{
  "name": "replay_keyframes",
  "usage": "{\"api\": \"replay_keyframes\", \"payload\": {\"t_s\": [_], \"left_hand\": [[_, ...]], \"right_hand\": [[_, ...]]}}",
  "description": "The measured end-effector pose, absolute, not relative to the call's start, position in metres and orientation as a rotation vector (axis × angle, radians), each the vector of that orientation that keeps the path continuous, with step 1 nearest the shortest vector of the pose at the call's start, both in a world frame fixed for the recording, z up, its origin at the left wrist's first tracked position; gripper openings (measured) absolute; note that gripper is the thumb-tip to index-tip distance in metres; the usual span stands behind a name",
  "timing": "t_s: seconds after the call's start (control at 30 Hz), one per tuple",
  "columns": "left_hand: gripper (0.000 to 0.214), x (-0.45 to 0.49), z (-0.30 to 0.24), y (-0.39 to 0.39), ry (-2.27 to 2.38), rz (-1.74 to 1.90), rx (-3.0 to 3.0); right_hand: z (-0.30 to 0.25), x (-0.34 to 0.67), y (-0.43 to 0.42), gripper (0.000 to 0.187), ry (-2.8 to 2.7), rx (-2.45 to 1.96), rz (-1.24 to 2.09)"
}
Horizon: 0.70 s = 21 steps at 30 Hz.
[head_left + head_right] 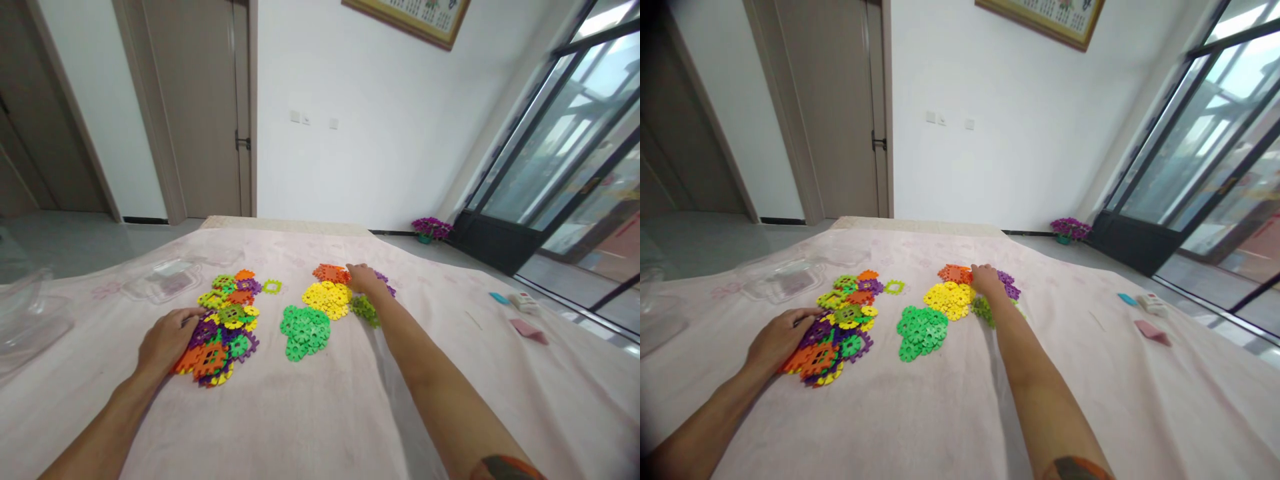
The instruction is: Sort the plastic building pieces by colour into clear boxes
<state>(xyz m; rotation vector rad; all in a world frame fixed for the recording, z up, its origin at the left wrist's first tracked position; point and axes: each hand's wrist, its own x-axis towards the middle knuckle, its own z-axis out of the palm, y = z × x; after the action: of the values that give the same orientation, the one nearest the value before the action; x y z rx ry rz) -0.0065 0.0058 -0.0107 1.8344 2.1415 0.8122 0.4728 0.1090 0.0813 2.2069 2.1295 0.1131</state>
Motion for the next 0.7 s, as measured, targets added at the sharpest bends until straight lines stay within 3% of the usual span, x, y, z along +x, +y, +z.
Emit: {"api": "replay_keyframes", "payload": {"t_s": [0.3, 0.5, 0.7], "left_hand": [[0.041, -0.007, -0.013, 0.007, 2.14, 0.796, 1.812], [0.038, -0.005, -0.01, 0.004, 2.134, 0.839, 1.825], [0.04, -0.006, -0.009, 0.005, 2.135, 0.8, 1.812]], "right_hand": [[0.072, 0.48, 0.136, 0.038, 2.118, 2.143, 0.013], [0.062, 0.467, 0.156, 0.049, 2.189, 2.164, -0.085], [0.053, 0.442, 0.176, 0.046, 2.368, 2.113, -0.185]]}}
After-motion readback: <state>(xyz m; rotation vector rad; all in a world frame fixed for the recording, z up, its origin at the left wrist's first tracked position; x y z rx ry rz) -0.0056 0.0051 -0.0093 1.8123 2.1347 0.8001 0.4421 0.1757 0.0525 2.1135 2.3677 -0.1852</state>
